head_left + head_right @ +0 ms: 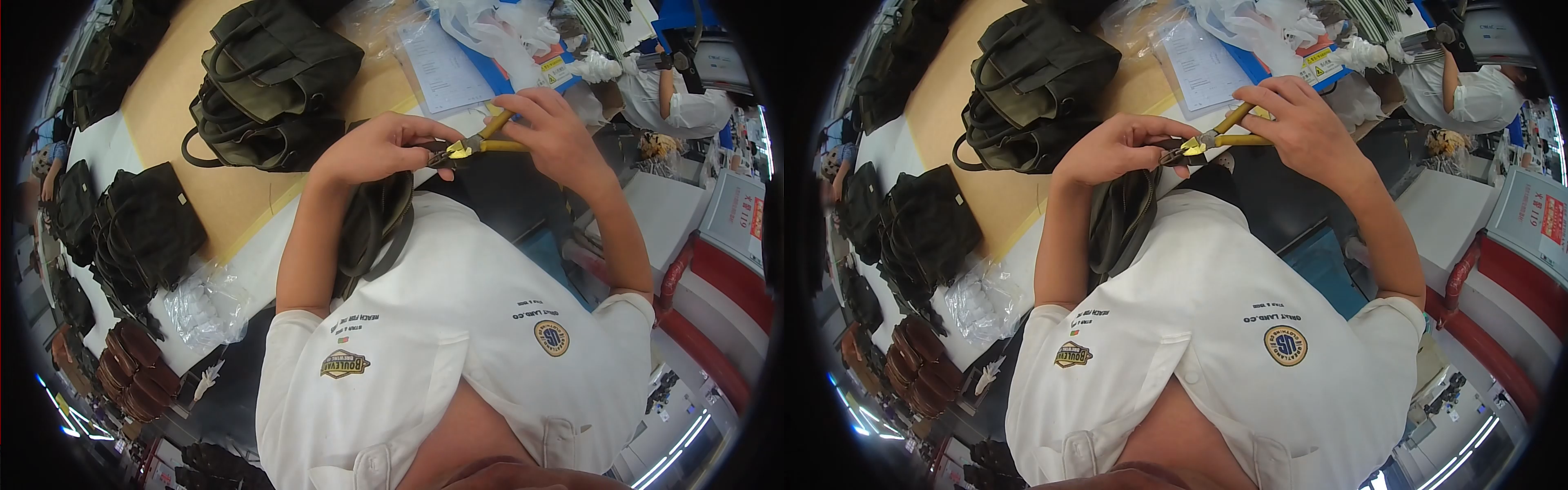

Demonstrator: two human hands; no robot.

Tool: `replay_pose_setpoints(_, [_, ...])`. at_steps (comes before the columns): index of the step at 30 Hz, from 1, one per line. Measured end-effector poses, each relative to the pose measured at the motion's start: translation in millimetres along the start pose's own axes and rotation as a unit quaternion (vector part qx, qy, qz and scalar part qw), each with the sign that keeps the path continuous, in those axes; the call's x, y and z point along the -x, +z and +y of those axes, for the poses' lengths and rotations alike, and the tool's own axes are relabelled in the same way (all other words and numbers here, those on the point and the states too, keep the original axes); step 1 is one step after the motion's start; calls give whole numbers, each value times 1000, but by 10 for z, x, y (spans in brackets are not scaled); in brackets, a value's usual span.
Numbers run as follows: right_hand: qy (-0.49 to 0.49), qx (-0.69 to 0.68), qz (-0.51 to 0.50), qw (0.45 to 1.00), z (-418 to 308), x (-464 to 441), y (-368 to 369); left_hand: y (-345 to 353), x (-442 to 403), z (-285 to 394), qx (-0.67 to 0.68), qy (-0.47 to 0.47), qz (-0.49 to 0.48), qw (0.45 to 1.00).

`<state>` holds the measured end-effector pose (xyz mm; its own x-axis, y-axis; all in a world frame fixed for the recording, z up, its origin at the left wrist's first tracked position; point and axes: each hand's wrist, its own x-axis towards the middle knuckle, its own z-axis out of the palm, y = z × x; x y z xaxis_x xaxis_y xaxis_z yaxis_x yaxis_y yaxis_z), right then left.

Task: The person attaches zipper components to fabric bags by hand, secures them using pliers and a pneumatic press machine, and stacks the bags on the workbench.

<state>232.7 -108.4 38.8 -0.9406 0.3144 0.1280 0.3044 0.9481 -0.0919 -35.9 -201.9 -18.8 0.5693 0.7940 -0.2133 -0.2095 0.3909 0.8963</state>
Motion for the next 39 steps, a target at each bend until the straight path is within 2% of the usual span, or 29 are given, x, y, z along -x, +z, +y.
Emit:
replay_pose_setpoints(16, [-22, 8, 12, 1000, 39, 9, 62, 3, -9, -12, 0, -6, 9, 1000])
replay_pose_setpoints(22, [-15, -11, 25, 1000, 34, 44, 140, -10, -12, -8, -12, 1, -3, 1000])
replay_pose_setpoints(25, [9, -21, -7, 1000, 43, 92, 165, -30, -29, -54, -25, 4, -3, 1000])
replay_pose_setpoints(28, [29, -23, 22, 999, 18, 71, 168, -41, -36, -78, -35, 4, 27, 999])
replay_pose_setpoints(31, [98, -46, 58, 992, 90, 93, 392, -9, -23, -26, -30, 16, 66, 997])
replay_pose_setpoints(34, [268, -114, 17, 957, 201, 173, 867, 36, -3, -13, -10, 18, 116, 993])
replay_pose_setpoints(37, [318, -208, 51, 923, 452, 124, 1591, 56, 13, -13, 27, 23, 142, 989])
replay_pose_setpoints(39, [306, -171, 151, 924, 355, -24, 1652, 94, 7, -37, 19, 23, 173, 985])
